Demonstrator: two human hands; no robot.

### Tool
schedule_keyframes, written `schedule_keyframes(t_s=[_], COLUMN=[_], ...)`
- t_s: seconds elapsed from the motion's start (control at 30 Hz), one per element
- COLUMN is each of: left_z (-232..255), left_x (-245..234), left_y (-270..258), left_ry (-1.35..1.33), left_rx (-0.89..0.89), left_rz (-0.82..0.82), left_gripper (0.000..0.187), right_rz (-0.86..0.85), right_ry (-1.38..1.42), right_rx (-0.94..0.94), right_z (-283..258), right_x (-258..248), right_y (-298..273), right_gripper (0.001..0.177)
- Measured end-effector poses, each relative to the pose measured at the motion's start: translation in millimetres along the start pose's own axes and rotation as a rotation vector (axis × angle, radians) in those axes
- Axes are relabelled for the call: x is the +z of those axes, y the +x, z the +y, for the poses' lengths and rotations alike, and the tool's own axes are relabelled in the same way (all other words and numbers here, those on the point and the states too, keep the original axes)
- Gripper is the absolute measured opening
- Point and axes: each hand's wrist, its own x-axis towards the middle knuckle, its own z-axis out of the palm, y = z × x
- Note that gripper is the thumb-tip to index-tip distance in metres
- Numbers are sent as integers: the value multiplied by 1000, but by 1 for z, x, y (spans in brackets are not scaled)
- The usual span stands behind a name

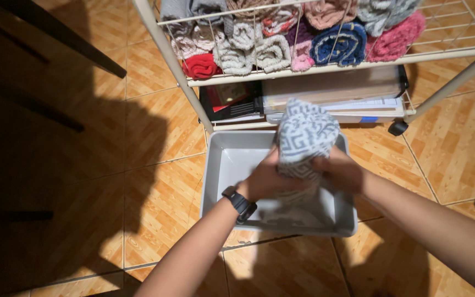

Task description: The person folds various towels and cloths by hand, taking them from a grey plastic bin and placing them onto a white wire rack. The items include a grey towel, a blue patterned towel, a white towel with orange patterns, a beige towel, a pink towel, a white towel with a pink flower, a pink towel, a striped towel, and a blue patterned cloth.

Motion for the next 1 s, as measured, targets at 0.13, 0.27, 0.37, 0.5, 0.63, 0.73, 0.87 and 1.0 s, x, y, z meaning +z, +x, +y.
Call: schedule_keyframes(t_s=[0.13, 0.27, 0.37, 0.5, 0.63, 0.73, 0.87, 1.0], left_z=[45, 66, 80, 93, 96, 94, 100, 107], left_x=[8, 21, 24, 31, 31, 21, 9, 11], left_y=[9, 6, 7, 19, 12, 19, 11, 16], left_ry=[479, 80, -56, -867, -271, -421, 126, -107], left_rx=[100, 86, 105, -296, -34, -118, 66, -14], left_rz=[234, 195, 142, 69, 95, 165, 185, 19], left_gripper=[117, 116, 110, 107, 97, 99, 98, 96], right_rz=[91, 142, 105, 199, 353, 311, 303, 490], right_ry=[-412, -432, -233, -77, -430, -533, -224, -263], right_rx=[-107, -44, -84, -137, -136, -259, -513, -632], right_z=[-12, -11, -29, -67, -88, -100, -118, -127], right_x=[12, 19, 26, 33, 20, 8, 10, 25], right_y=[-1, -7, -12, -7, -4, -10, -14, -11], right_gripper=[86, 87, 92, 102, 106, 93, 60, 56])
